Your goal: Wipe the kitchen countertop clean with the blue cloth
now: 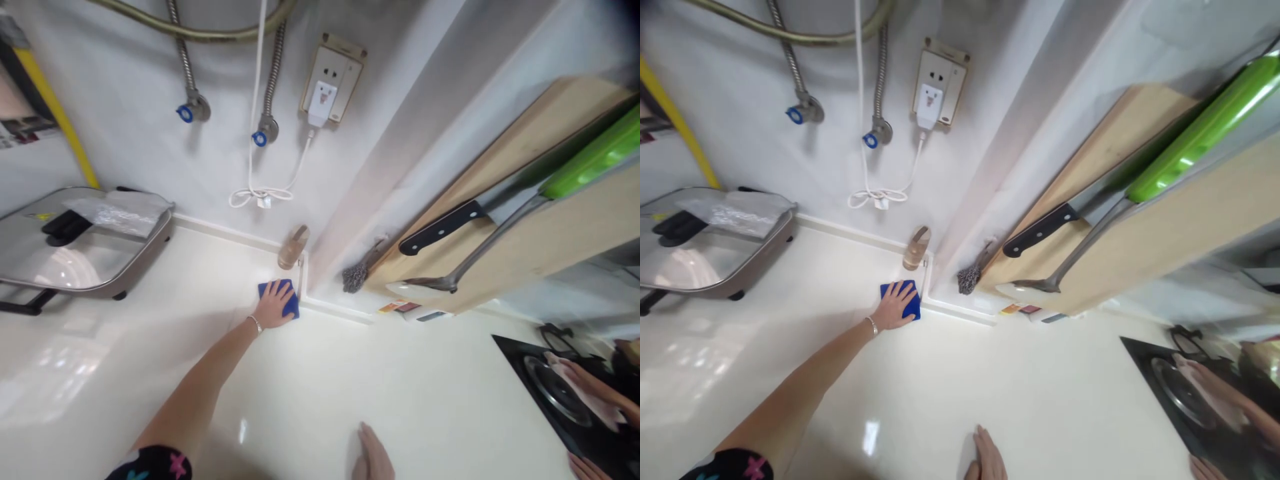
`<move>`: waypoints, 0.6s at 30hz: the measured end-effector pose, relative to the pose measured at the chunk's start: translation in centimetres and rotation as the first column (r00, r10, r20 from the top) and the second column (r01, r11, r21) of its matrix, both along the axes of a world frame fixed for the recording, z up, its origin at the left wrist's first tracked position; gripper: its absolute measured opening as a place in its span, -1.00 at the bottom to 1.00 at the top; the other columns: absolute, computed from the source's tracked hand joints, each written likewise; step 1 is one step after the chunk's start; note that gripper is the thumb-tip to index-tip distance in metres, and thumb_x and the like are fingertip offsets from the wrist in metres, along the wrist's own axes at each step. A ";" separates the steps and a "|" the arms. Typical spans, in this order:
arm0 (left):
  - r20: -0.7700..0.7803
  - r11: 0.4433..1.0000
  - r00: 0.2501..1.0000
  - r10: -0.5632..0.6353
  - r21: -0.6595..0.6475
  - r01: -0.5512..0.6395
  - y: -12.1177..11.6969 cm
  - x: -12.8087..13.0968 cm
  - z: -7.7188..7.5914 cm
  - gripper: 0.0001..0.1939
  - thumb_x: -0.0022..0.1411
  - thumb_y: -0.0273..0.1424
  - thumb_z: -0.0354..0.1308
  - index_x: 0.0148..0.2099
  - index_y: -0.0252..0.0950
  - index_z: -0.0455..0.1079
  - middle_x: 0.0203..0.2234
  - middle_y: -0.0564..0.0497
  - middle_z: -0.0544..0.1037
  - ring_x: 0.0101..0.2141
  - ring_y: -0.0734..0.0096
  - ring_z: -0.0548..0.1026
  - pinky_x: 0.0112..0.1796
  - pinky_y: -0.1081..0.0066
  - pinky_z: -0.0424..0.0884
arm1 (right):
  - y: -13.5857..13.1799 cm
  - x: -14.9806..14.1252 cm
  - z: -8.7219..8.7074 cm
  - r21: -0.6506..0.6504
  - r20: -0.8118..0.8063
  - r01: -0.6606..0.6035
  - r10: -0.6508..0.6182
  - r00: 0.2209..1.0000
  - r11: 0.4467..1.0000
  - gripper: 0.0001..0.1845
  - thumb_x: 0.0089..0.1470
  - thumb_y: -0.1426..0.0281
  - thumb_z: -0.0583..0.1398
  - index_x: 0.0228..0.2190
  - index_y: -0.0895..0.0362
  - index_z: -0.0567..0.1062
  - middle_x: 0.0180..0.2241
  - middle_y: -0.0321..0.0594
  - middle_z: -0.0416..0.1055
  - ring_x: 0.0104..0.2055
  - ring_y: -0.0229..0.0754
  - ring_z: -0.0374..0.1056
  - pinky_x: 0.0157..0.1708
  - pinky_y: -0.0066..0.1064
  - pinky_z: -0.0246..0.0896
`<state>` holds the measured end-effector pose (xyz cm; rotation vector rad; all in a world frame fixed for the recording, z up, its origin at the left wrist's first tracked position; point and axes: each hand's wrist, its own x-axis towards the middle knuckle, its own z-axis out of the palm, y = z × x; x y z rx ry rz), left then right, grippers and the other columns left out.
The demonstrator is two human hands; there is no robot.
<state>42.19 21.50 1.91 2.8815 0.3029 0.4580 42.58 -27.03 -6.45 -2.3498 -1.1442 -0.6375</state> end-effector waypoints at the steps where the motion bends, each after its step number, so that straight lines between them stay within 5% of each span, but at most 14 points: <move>1: -0.006 1.000 1.000 0.004 0.001 -0.004 -0.9 -1.2 0.0 -0.22 0.27 0.01 0.07 0.41 -0.28 0.17 0.41 -0.17 0.13 0.40 -0.17 -0.03 0.34 -0.14 -0.19 | -0.1 0.1 0.0 0.002 -0.006 -0.001 0.001 1.000 1.000 -0.53 0.24 0.35 -0.02 0.11 0.08 0.44 -0.03 -0.03 0.55 0.01 0.05 0.50 -0.09 -0.09 0.50; 7: -0.011 0.998 0.998 -0.064 0.015 0.064 -5.0 -9.8 -0.1 -0.22 0.28 0.03 0.07 0.42 -0.21 0.14 0.42 -0.13 0.11 0.42 -0.08 -0.07 0.35 -0.11 -0.18 | 0.6 -1.2 0.3 0.027 -0.101 0.065 -0.062 0.993 0.998 -0.53 0.32 0.29 -0.11 0.05 0.16 0.44 0.05 0.08 0.48 0.13 0.07 0.40 0.08 0.03 0.38; 14: -0.040 0.991 0.990 -0.136 -0.002 0.136 -5.2 -21.4 -0.1 -0.21 0.25 -0.02 0.13 0.44 -0.15 0.09 0.43 -0.10 0.08 0.41 -0.11 -0.04 0.33 -0.11 -0.07 | -0.4 -0.5 1.3 -0.001 -0.089 -0.008 0.008 0.996 1.000 -0.54 0.31 0.24 -0.04 0.04 0.21 0.44 0.08 0.16 0.43 0.10 0.12 0.38 0.03 0.07 0.39; 18: -0.068 1.000 0.998 0.004 -0.020 -0.005 -6.6 -23.3 -0.7 -0.24 0.32 0.00 0.05 0.44 -0.24 0.10 0.40 -0.19 0.15 0.39 -0.11 0.05 0.33 -0.11 -0.01 | -2.5 2.3 2.5 0.057 -0.037 0.108 -0.106 0.994 0.992 -0.45 0.24 0.10 0.03 0.03 0.23 0.46 0.04 0.20 0.43 0.13 0.26 0.34 0.02 0.16 0.35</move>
